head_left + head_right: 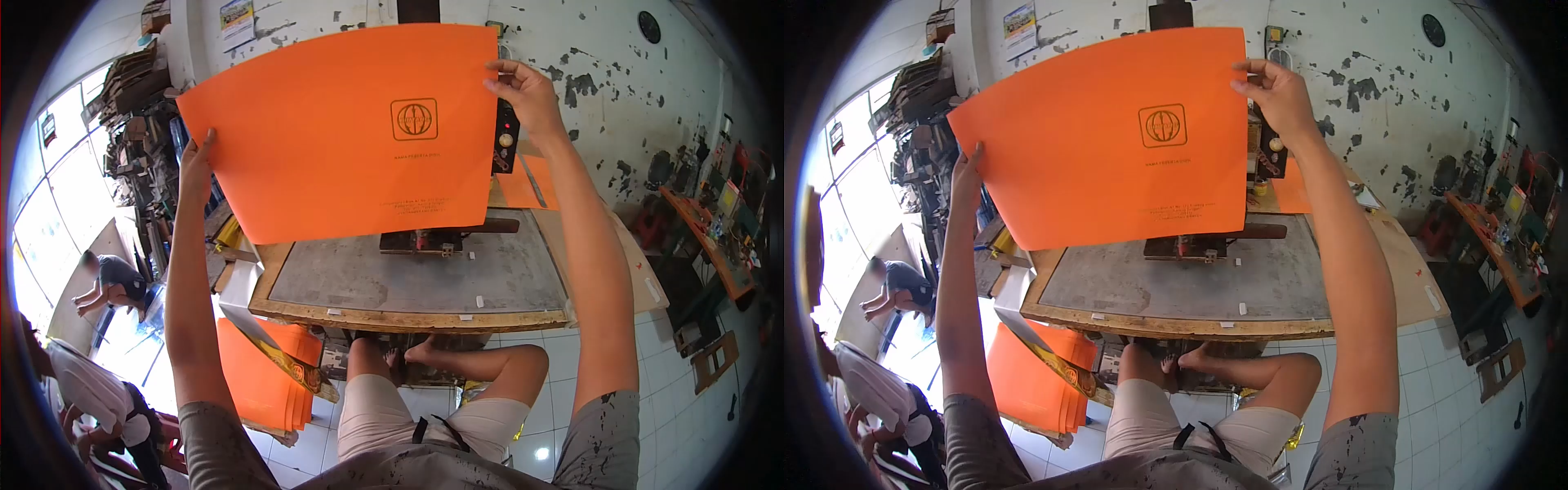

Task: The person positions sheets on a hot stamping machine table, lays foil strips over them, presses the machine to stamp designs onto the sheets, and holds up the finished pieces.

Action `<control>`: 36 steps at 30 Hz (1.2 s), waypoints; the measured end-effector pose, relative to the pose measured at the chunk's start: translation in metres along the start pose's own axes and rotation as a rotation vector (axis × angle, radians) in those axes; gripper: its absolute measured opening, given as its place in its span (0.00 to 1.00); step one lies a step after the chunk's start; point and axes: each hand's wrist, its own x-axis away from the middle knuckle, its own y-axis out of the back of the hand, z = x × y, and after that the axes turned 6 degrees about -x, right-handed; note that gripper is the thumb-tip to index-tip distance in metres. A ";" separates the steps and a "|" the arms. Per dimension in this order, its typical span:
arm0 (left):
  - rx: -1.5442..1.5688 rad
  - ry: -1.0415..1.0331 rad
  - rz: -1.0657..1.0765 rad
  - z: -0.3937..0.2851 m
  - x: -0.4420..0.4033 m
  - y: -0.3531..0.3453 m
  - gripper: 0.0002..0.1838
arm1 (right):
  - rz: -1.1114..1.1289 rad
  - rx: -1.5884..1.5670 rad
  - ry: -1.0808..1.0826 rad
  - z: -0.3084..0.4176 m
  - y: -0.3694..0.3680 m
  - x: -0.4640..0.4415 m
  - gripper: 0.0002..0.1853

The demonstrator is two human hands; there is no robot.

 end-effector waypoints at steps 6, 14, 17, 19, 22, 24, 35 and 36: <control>-0.006 0.037 0.008 0.004 0.014 0.025 0.21 | -0.001 -0.028 -0.054 -0.013 -0.020 0.011 0.14; -0.128 0.079 -0.024 0.000 0.022 0.016 0.27 | -0.001 -0.066 -0.149 -0.019 -0.022 0.011 0.14; -0.127 0.100 -0.025 0.002 0.017 0.013 0.29 | -0.002 -0.049 -0.122 -0.022 -0.020 0.008 0.14; -0.131 0.101 -0.034 0.005 0.011 0.012 0.30 | 0.002 -0.036 -0.112 -0.018 -0.020 0.006 0.14; -0.128 0.085 -0.039 0.011 -0.002 0.013 0.30 | -0.019 0.006 -0.154 -0.006 -0.019 0.004 0.14; -0.115 0.080 -0.017 0.012 -0.010 0.012 0.30 | -0.030 0.029 -0.122 -0.004 -0.016 0.000 0.14; -0.133 0.056 -0.005 -0.008 -0.016 -0.006 0.30 | -0.045 0.000 -0.066 -0.010 -0.004 -0.012 0.15; -0.139 0.060 -0.004 -0.009 -0.017 -0.006 0.30 | -0.048 -0.003 -0.066 -0.010 -0.003 -0.012 0.15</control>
